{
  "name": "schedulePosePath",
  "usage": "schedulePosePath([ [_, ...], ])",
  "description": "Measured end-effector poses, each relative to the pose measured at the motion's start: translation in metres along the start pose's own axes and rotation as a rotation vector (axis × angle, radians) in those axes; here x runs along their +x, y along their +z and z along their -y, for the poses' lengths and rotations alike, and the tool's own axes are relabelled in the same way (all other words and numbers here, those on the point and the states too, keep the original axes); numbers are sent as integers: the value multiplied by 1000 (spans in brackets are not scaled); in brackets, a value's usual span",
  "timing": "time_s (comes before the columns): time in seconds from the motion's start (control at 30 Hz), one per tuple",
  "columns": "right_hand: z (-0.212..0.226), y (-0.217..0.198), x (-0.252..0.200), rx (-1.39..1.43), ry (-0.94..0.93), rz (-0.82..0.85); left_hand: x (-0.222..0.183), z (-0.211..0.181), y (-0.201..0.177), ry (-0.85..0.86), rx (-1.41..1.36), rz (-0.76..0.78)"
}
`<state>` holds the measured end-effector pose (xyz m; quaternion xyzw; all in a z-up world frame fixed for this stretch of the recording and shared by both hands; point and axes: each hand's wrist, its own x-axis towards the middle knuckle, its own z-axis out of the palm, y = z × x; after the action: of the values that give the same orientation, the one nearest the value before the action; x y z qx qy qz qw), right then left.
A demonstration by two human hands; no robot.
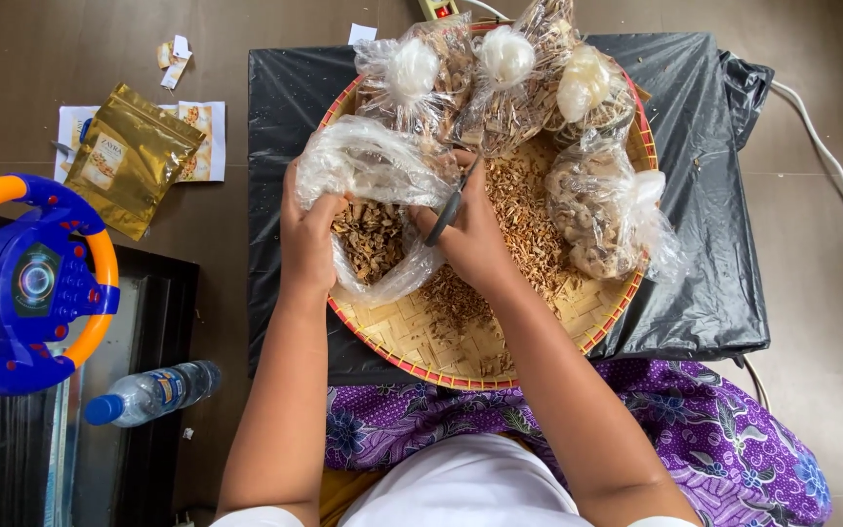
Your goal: Using scissors to cut dried herbs into smaller pieces over a woven tray.
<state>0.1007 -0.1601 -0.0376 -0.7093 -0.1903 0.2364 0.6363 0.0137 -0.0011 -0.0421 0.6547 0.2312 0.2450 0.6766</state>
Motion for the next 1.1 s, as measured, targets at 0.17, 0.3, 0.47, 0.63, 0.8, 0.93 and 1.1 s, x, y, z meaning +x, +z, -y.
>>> schedulePosePath([
  [0.17,-16,-5,4,16,14,48,-7,-12,6,64,64,35],
  [0.3,-38,-2,7,22,-38,15,-5,0,2,117,294,59],
  [0.47,-49,-12,16,119,-30,10,-3,3,-2,81,227,8],
  [0.63,5,2,-5,217,-60,-49,-7,-9,1,42,114,-39],
  [0.8,8,4,-5,249,70,-20,-4,1,0,89,121,19],
  [0.93,-19,-9,7,424,31,143,-8,-14,3,155,160,130],
  [1.1,-31,-12,13,404,41,80,-10,4,-7,320,406,309],
])
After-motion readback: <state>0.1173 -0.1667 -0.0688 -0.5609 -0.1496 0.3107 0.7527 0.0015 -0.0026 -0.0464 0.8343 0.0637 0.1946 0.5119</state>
